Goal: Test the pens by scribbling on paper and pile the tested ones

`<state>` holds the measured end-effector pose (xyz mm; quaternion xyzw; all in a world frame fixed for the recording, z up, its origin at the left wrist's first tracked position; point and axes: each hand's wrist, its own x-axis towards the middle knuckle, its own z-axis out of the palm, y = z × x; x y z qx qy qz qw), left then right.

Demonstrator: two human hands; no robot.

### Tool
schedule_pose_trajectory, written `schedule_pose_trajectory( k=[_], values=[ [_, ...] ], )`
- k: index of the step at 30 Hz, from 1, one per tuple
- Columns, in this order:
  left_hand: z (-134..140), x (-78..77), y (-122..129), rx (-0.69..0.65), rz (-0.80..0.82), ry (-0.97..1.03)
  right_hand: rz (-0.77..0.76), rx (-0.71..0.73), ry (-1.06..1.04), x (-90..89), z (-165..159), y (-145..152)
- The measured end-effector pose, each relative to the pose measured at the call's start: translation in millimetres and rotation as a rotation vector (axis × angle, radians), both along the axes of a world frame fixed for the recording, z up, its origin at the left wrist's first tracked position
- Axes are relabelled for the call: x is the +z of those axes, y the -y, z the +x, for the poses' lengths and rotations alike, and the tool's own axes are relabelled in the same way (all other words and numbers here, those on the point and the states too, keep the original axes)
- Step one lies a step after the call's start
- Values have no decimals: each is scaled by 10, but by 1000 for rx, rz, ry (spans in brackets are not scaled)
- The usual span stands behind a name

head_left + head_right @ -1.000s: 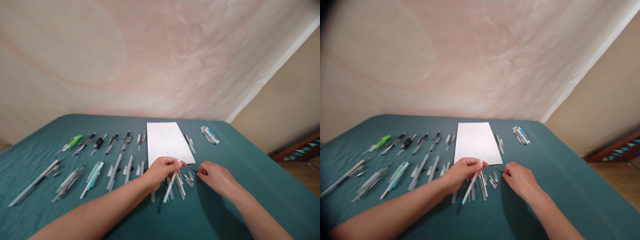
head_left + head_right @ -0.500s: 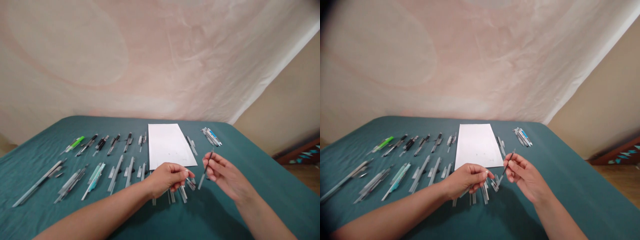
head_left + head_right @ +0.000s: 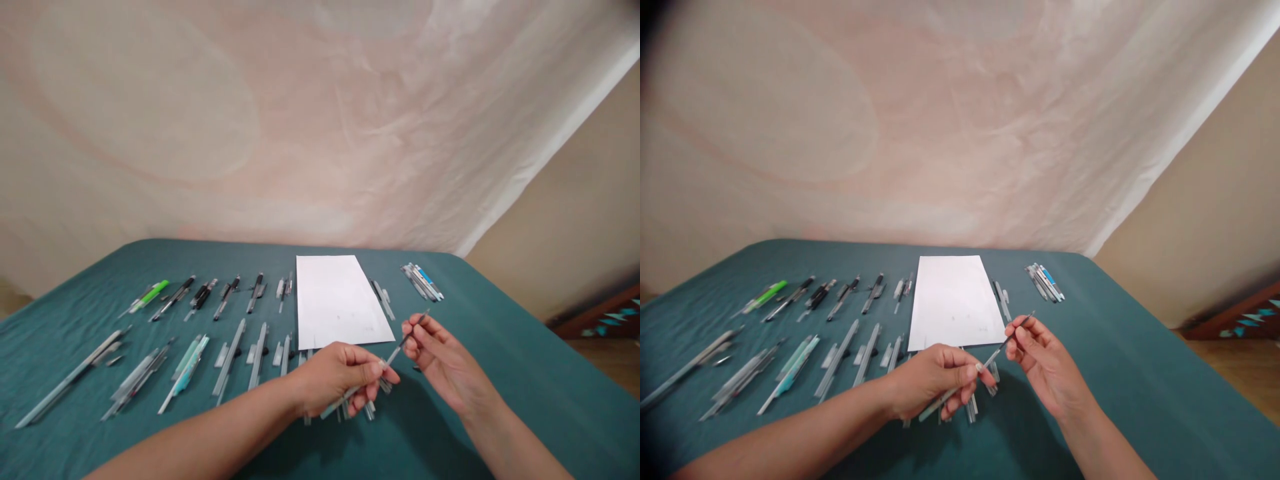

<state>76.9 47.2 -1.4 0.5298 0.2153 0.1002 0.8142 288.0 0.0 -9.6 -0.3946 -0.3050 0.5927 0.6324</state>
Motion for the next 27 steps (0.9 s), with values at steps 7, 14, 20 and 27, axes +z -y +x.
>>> schedule_pose_trajectory(
  k=[7,14,20,27],
  values=[
    [6,-9,12,-1,-34,7,-19,-28,31,5,25,-4],
    [12,-57,9,-14,-66,19,44,-31,191,40,-29,66],
    [15,-69,5,-11,-86,18,93,159,526,67,-103,115],
    [9,-59,-41,41,-90,69,-66,147,1265,-7,462,22]
  ],
)
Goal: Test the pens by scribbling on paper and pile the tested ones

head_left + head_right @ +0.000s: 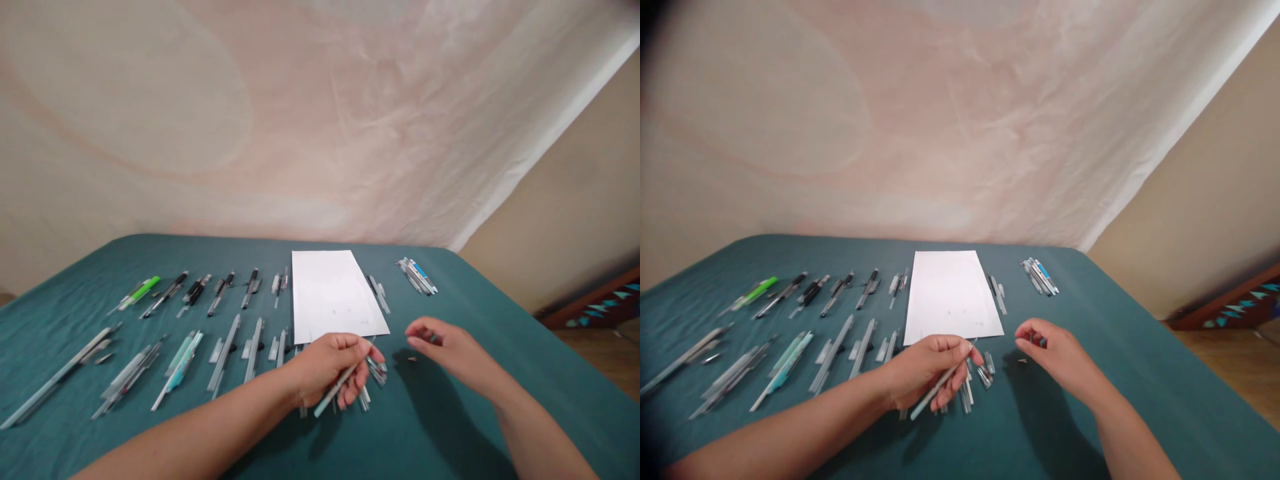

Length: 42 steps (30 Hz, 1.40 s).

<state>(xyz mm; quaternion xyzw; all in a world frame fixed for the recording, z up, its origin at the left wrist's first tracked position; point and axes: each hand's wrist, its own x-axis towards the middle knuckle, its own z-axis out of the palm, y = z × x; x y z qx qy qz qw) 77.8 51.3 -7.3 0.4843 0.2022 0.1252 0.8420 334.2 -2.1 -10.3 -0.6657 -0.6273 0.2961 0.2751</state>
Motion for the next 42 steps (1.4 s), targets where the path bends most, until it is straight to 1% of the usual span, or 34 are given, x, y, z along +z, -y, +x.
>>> schedule_pose_trajectory(
  k=[3,5,7,10,12,14,17,19,22,24,28,38,40,42],
  values=[
    [0,5,-7,4,-8,0,-103,115,257,-101,144,-11],
    [0,7,-9,6,-5,-13,-117,135,352,-145,148,-5],
    [-2,6,-11,17,4,-36,-107,154,395,-165,116,5],
    [-3,6,-13,26,16,-54,-83,162,397,-175,63,16],
    [-7,13,-12,25,19,-56,-56,130,341,-167,27,18],
    [-13,28,-11,17,11,-60,-23,109,228,-134,-25,19],
    [-24,52,-9,-6,-39,-47,-31,124,-29,-49,-154,25],
    [-28,56,-6,-33,-73,-32,-54,96,-246,-8,-262,28],
    [-25,39,6,-75,-93,-36,-4,0,-547,-24,-404,22],
    [-19,26,16,-90,-99,-55,39,-46,-648,-69,-466,15],
    [-14,17,27,-105,-100,-90,34,-64,-670,-118,-524,22],
    [-11,11,28,-127,-84,-55,42,-53,-562,-39,-507,59],
    [-9,14,31,-122,-81,-71,31,-34,-540,-26,-522,66],
    [-11,19,33,-115,-77,-85,7,22,-542,-11,-559,76]
  ],
)
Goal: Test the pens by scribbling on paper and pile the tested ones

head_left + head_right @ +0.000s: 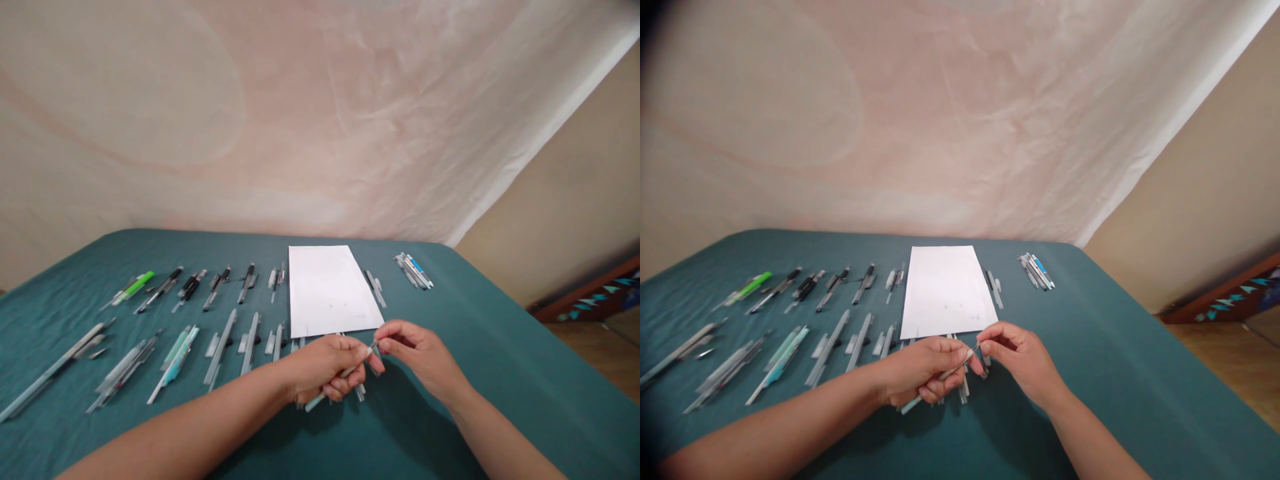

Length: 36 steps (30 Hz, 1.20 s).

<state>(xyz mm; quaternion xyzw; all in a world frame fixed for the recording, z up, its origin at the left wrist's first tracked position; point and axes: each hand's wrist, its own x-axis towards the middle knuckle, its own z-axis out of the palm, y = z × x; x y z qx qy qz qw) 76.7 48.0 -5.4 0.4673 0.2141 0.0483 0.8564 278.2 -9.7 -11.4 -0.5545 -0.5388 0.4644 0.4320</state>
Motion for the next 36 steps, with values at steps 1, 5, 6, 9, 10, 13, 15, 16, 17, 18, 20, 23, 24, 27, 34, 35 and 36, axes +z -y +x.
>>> schedule_pose_trajectory(
  k=[1,5,6,9,10,13,15,16,17,18,20,23,24,27,34,35,36],
  values=[
    [-1,1,1,2,3,-3,-5,41,-15,6,-23,4],
    [-8,-18,-1,16,0,5,-7,147,-29,-5,-67,17],
    [-8,-28,-3,21,-9,-1,-3,147,9,-16,-59,19],
    [-6,-49,-13,13,-42,-32,38,128,185,-35,-12,26],
    [-5,-49,-17,-4,-50,-40,66,130,246,-32,1,29],
    [-5,-22,-27,-77,-74,-62,178,175,361,1,17,35],
    [-8,4,-31,-109,-86,-76,236,209,391,25,11,38],
    [-10,14,-31,-117,-87,-84,255,223,403,34,7,39],
    [-12,21,-31,-122,-86,-93,271,237,417,39,4,41],
    [-13,22,-30,-126,-82,-102,290,252,435,41,1,43],
    [-16,12,-28,-131,-73,-117,330,289,480,35,-1,49],
    [-14,-15,-30,-141,-78,-112,363,337,537,19,2,62],
    [-12,-22,-31,-142,-83,-107,361,328,544,16,3,66],
    [-8,-30,-29,-128,-87,-100,346,268,553,25,3,75],
    [-13,-15,-21,-112,-98,-63,264,269,609,63,-25,91],
    [-15,-15,-26,-112,-102,-60,256,267,603,65,-28,94],
    [-17,-17,-32,-113,-103,-55,257,271,594,66,-30,95]
  ],
)
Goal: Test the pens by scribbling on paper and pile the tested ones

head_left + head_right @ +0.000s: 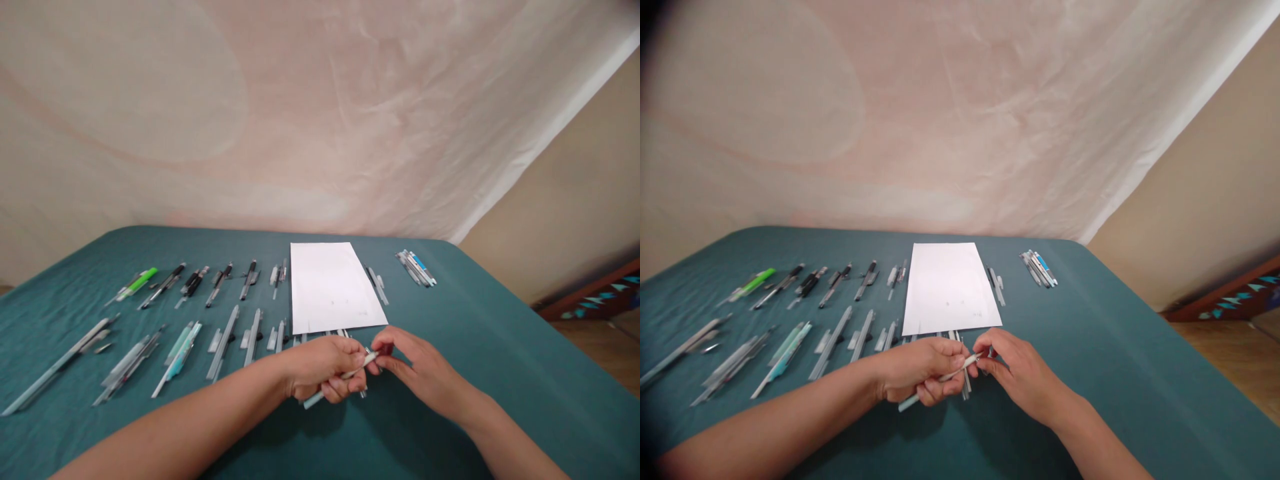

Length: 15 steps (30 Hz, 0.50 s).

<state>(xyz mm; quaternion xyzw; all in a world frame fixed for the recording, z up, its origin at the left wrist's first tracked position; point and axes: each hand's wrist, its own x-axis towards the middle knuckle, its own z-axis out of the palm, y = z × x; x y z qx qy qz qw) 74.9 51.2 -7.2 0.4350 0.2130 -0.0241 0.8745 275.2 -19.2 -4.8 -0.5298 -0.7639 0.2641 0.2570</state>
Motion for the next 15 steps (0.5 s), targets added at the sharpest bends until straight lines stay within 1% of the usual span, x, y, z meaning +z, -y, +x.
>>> schedule_pose_trajectory(
  k=[3,7,9,13,15],
  values=[
    [-5,-13,-11,-8,-4,12,43,54,-15,-6,0,-3],
    [-5,-25,-5,-11,-10,23,87,101,44,-34,14,-12],
    [-4,-22,-3,-9,-1,26,74,98,53,-45,24,-13],
    [-5,-9,-9,-3,21,28,54,32,24,-56,35,-7],
    [-6,-4,-9,-6,18,34,67,46,26,-57,36,-4]
  ],
)
